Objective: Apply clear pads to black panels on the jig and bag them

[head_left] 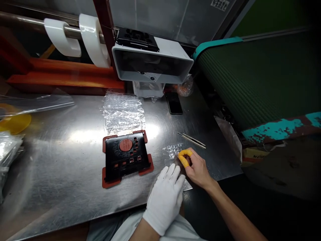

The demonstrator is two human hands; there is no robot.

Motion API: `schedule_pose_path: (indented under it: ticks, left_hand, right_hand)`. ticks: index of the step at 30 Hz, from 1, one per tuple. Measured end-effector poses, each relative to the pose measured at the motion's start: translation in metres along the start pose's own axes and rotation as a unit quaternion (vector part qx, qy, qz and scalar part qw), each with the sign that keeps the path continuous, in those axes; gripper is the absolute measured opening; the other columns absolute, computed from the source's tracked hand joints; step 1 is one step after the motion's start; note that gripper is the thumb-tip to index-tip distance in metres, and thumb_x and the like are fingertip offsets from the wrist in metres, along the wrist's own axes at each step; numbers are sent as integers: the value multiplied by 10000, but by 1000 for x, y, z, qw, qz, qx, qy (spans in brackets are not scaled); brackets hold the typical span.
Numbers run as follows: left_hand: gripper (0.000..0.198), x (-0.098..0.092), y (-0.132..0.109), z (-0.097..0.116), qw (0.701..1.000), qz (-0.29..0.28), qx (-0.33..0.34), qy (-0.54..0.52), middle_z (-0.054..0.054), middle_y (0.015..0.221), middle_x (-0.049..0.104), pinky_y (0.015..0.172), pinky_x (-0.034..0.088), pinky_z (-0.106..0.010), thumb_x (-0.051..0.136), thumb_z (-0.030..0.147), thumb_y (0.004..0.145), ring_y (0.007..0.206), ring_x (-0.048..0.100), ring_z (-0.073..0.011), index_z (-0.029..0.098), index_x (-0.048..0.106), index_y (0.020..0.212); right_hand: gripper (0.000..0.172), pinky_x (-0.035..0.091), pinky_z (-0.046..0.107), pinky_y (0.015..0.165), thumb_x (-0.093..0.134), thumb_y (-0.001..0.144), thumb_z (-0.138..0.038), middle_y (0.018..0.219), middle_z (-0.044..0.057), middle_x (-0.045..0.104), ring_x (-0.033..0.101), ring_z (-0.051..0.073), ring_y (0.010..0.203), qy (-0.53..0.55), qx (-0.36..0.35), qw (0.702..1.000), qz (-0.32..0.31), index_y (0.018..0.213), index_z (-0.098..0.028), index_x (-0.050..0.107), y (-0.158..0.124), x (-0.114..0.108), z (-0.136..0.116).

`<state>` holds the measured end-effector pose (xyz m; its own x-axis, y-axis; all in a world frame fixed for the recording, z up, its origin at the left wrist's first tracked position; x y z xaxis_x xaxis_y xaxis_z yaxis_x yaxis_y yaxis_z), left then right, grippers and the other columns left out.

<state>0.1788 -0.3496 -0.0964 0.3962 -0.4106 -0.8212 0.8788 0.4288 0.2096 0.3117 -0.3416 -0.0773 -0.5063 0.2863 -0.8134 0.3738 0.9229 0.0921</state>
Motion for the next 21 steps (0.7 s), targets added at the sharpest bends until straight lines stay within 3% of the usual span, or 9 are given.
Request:
schedule_pose_path:
  ticks: [6,13,18,21]
  left_hand:
    - [338,1,-2,-1,1000,-10,-1,1,-48,1526,460,1251,219,-424,458,277,1014,1461,348,-232,217,566,1328]
    - [342,-3,-1,0,1000,6,9,-7,-57,1480,495,1253,205,-430,465,274,1002,1446,367,-242,210,567,1323]
    - [289,-14,-2,-1,1000,-4,9,-19,-93,1393,545,1235,248,-447,457,263,992,1400,420,-253,178,612,1221]
    - [271,-21,-3,1,999,11,18,-37,-98,1314,599,1224,280,-446,474,270,976,1363,461,-254,165,649,1155]
  right_hand:
    - [99,452,270,566,564,870,-200,775,-4,607,542,149,631,12,100,992,-70,931,-224,638,-4,5,32]
    - [224,524,289,646,613,906,-308,919,25,666,586,146,674,71,122,990,-6,1110,-227,657,-11,6,36]
    - [193,485,268,575,637,910,-306,889,14,616,543,127,621,38,80,996,8,1081,-234,693,-13,-3,19]
    - [215,443,257,533,643,927,-300,855,5,594,504,118,593,16,15,999,34,1129,-249,698,-3,-8,-19]
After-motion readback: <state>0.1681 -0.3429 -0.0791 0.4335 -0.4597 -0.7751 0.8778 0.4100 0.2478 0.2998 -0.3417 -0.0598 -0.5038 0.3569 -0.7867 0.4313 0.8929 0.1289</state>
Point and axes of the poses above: each hand's wrist, its own y-axis towards the middle knuckle, its own x-axis out of the palm, z = x × y, the point moved 10 cm from there along y, towards the middle knuckle
